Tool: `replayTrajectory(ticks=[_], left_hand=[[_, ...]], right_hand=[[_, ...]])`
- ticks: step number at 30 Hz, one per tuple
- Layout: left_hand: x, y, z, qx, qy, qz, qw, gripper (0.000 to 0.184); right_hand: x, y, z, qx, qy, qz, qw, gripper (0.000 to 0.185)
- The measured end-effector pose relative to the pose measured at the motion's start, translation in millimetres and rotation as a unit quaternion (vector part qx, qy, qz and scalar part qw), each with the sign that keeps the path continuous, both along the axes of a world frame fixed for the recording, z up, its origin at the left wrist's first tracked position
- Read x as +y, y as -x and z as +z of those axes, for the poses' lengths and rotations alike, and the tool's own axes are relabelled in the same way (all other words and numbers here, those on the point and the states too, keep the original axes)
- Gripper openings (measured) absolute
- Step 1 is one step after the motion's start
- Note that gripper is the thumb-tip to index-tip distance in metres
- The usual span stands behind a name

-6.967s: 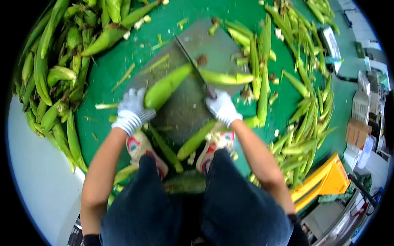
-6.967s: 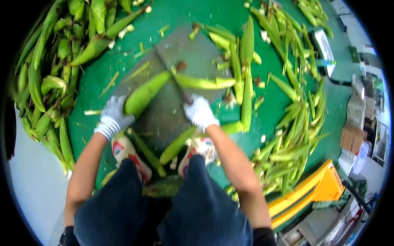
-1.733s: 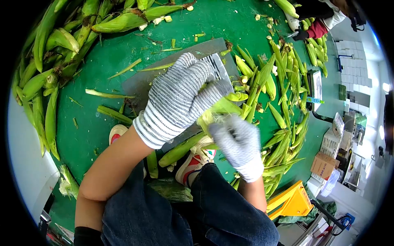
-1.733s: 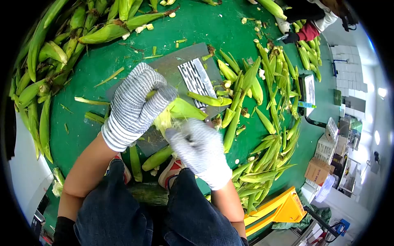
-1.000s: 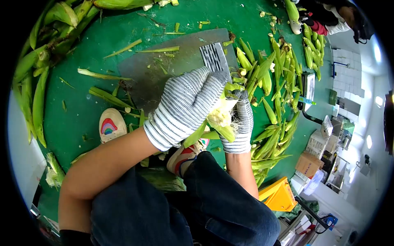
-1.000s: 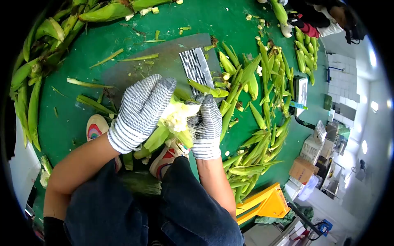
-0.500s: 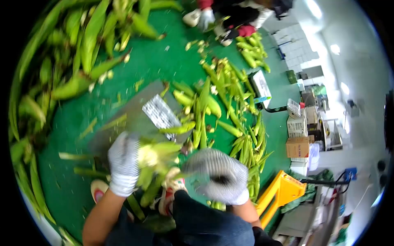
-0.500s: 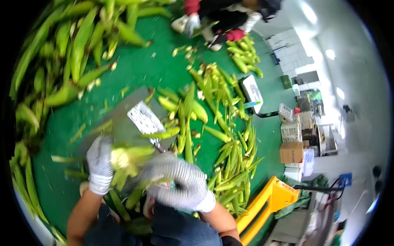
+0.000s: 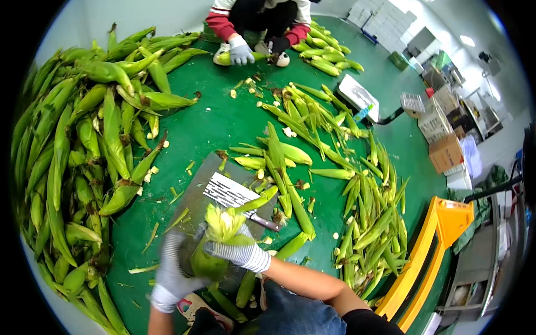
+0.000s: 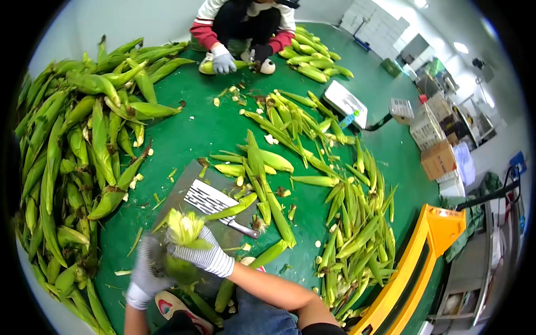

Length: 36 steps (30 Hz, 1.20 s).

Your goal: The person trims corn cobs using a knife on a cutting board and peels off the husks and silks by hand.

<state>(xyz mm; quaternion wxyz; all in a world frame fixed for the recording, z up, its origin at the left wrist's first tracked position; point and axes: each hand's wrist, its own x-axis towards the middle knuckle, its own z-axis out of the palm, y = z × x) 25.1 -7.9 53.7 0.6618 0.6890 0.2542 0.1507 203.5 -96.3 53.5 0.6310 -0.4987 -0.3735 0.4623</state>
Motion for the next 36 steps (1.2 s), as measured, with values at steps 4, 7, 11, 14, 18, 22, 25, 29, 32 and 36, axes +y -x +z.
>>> replayTrajectory(ticks=[4, 7, 11, 14, 18, 22, 25, 29, 32, 36], left_hand=[[-35.8, -9.4, -52.6, 0.036, 0.071, -0.064, 0.995, 0.102], [-35.7, 4.1, -30.3, 0.216, -0.129, -0.138, 0.958, 0.094], [-22.7, 26.4, -44.5, 0.36, -0.124, -0.132, 0.915, 0.085], [1.1, 23.8, -45.5, 0.324, -0.048, -0.167, 0.93, 0.08], [46.7, 2.5, -59.2, 0.227, 0.068, -0.341, 0.91, 0.071], [135.9, 18.3, -77.3, 0.198, -0.027, -0.012, 0.98, 0.042], [215.1, 44.8, -101.8, 0.429, -0.36, 0.169, 0.811, 0.052], [260.5, 46.4, -138.9, 0.517, -0.408, 0.061, 0.751, 0.078], [259.3, -1.4, -107.6, 0.602, -0.291, 0.082, 0.739, 0.086], [264.2, 16.9, -134.0, 0.632, -0.252, 0.058, 0.731, 0.108]], right_hand=[[-3.5, 1.7, -20.8, -0.005, 0.065, -0.19, 0.98, 0.032], [-16.3, -74.1, -27.6, -0.062, 0.062, -0.288, 0.954, 0.02], [-10.2, -146.3, 34.7, -0.209, 0.056, -0.267, 0.939, 0.016], [13.1, -70.0, 34.8, -0.628, 0.002, 0.156, 0.762, 0.054], [16.4, -33.6, -49.3, -0.615, 0.096, 0.407, 0.668, 0.065], [30.3, -76.6, -64.8, -0.496, 0.181, 0.353, 0.773, 0.059], [55.0, -139.3, -124.2, -0.403, 0.289, 0.15, 0.855, 0.052], [116.1, -247.2, -140.3, -0.156, 0.328, 0.012, 0.932, 0.042], [123.5, -286.4, -148.6, 0.05, 0.186, -0.185, 0.964, 0.033], [102.5, -278.0, -151.6, 0.241, 0.001, -0.271, 0.932, 0.021]])
